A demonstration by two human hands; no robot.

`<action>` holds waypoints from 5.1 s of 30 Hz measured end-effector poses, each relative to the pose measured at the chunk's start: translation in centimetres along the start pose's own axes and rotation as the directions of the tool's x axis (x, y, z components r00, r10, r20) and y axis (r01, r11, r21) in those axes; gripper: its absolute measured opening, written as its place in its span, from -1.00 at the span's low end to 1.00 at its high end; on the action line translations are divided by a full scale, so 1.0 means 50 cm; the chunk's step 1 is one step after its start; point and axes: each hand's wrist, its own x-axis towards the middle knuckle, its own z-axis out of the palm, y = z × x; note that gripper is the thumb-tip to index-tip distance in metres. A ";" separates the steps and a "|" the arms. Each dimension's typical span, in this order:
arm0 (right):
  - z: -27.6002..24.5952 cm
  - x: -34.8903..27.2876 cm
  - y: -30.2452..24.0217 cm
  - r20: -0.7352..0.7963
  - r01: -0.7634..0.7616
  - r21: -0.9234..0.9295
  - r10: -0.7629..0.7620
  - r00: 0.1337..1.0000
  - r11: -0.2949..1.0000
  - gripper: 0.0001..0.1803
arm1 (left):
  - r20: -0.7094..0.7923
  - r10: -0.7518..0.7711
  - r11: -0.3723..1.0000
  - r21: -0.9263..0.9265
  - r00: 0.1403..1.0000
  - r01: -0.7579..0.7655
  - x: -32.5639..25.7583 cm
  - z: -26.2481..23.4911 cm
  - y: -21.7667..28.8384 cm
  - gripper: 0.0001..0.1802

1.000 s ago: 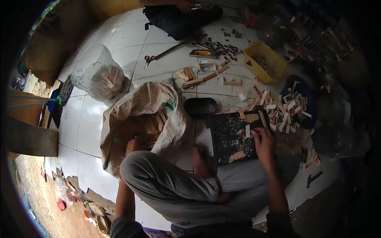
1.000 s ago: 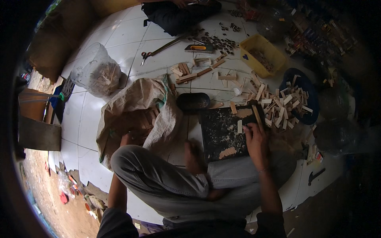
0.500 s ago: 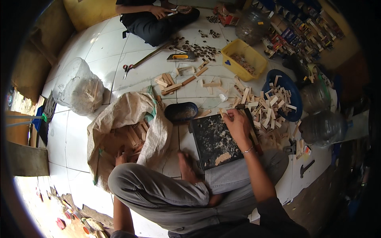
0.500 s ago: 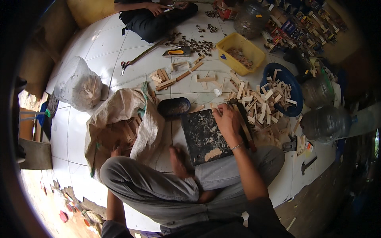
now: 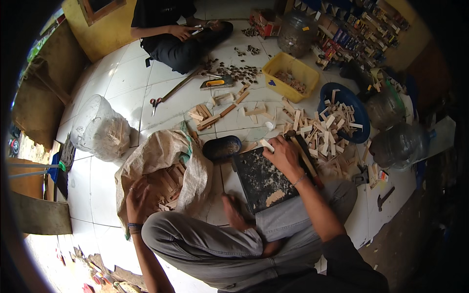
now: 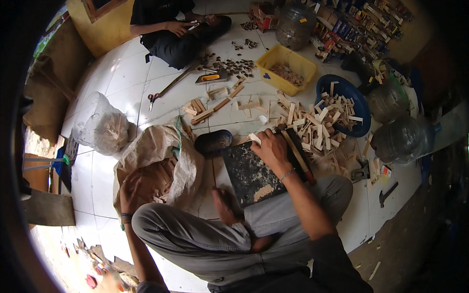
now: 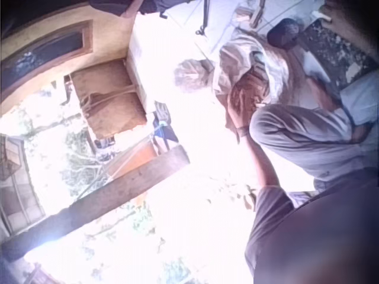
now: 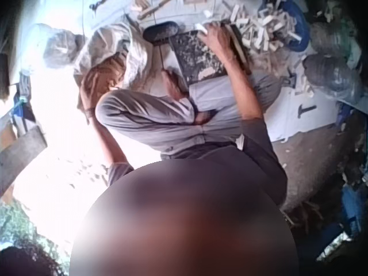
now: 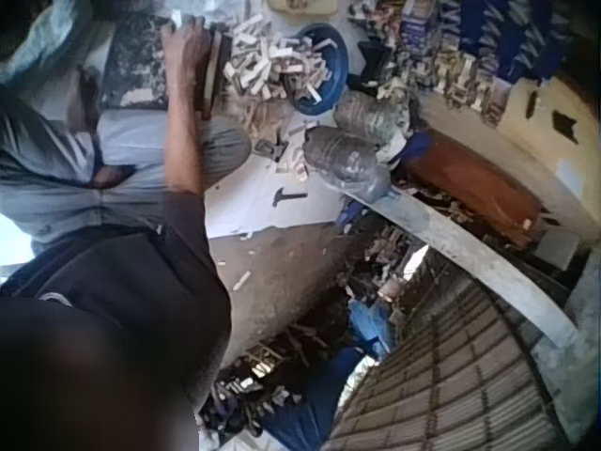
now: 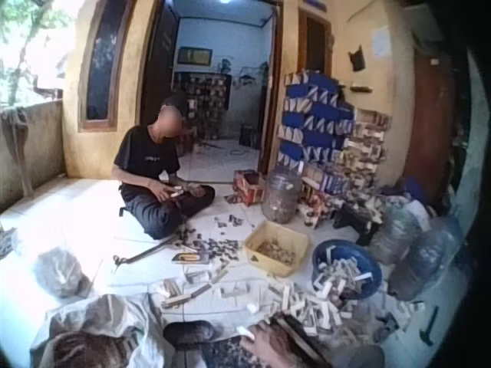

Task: The person sits on the floor and repeatedly picks up small wooden pieces from a sack. They place each piece on a black cutting board and use a hammer to split or shape the wood, then set the finished pieces aside. Another person works nearby on a similar task.

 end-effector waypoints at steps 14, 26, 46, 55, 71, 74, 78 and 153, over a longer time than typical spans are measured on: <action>-0.163 -0.135 -0.156 0.522 -0.526 0.849 0.077 0.850 0.044 -0.68 | 0.551 0.095 0.821 -0.514 0.829 0.247 -0.119 0.394 0.304 -0.50; -0.211 -0.194 -0.238 0.192 -0.370 0.743 0.352 0.916 0.557 -0.74 | 0.445 0.182 0.721 -0.667 0.877 0.188 -0.148 0.429 0.222 -0.63; -0.239 -0.180 -0.198 0.248 -0.110 0.673 -0.083 0.965 0.732 -0.15 | 0.471 -0.058 0.601 -0.688 0.880 0.408 -0.139 0.431 0.211 -0.68; -0.231 -0.163 -0.182 0.230 -0.055 0.717 -0.160 0.960 0.695 -0.27 | 0.551 0.010 0.567 -0.690 0.834 0.449 -0.142 0.432 0.210 -0.68; -0.219 -0.166 -0.166 0.177 0.013 0.719 -0.201 0.963 0.694 -0.35 | 0.613 0.045 0.579 -0.659 0.789 0.480 -0.145 0.440 0.217 -0.37; -0.218 -0.164 -0.144 0.209 0.050 0.661 -0.247 0.946 0.749 -0.34 | 0.657 -0.066 0.624 -0.560 0.751 0.545 -0.143 0.442 0.234 -0.33; -0.198 -0.118 -0.069 0.253 0.047 0.515 -0.204 0.946 0.856 -0.32 | 0.577 0.041 0.899 -0.378 0.816 0.222 -0.136 0.360 0.279 -0.16; -0.244 -0.205 -0.080 0.362 -0.413 0.900 0.292 0.885 0.137 -0.62 | 0.395 0.450 0.892 -0.240 0.801 -0.383 -0.092 0.512 0.283 -0.66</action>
